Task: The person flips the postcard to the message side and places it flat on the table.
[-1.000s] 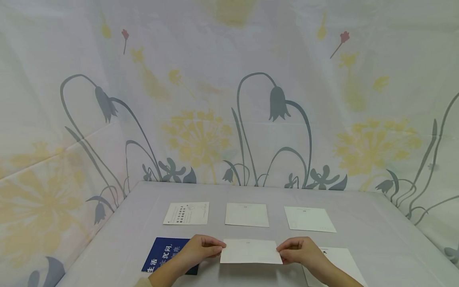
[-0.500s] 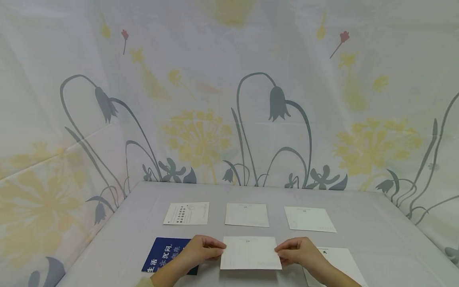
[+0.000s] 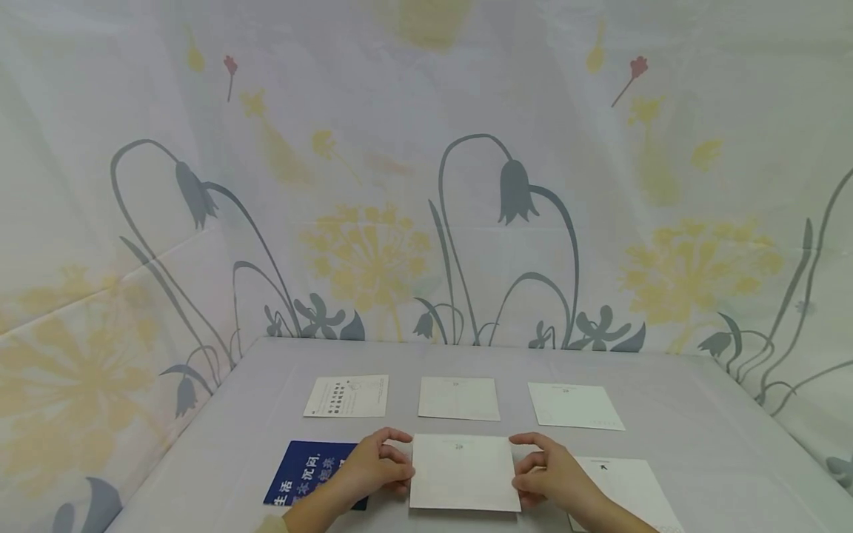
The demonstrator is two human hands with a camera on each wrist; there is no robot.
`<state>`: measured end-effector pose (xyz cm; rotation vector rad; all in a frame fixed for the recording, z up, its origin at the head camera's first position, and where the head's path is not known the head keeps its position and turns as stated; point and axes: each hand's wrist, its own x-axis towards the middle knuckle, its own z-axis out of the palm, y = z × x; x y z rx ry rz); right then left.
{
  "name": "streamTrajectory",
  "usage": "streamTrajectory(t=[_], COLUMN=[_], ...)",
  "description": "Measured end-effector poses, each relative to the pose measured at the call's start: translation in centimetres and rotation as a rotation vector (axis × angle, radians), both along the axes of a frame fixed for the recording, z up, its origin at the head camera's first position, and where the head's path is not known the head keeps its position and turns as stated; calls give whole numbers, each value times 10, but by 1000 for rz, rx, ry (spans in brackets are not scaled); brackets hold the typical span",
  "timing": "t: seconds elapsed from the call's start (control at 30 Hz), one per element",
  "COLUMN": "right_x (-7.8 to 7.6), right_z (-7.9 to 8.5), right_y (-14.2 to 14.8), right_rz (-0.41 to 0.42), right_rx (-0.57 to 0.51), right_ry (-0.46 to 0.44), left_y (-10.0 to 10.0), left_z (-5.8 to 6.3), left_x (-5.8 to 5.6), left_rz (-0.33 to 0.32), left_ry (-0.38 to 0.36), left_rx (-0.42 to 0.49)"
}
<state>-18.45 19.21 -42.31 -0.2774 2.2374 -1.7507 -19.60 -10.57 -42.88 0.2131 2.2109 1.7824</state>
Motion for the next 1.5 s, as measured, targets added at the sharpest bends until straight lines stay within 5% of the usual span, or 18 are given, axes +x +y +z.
streamTrajectory(t=[0.7,1.5], right_x=[0,-1], right_z=[-12,-13], right_y=[-6,-10], right_rz=[-30,-19], right_rx=[42,121], right_ry=[-5,-43], left_y=[2,4], left_z=[-2,-3], left_x=[2,0], left_rz=[13,4], left_ry=[-16,-57], left_rx=[-107,-120])
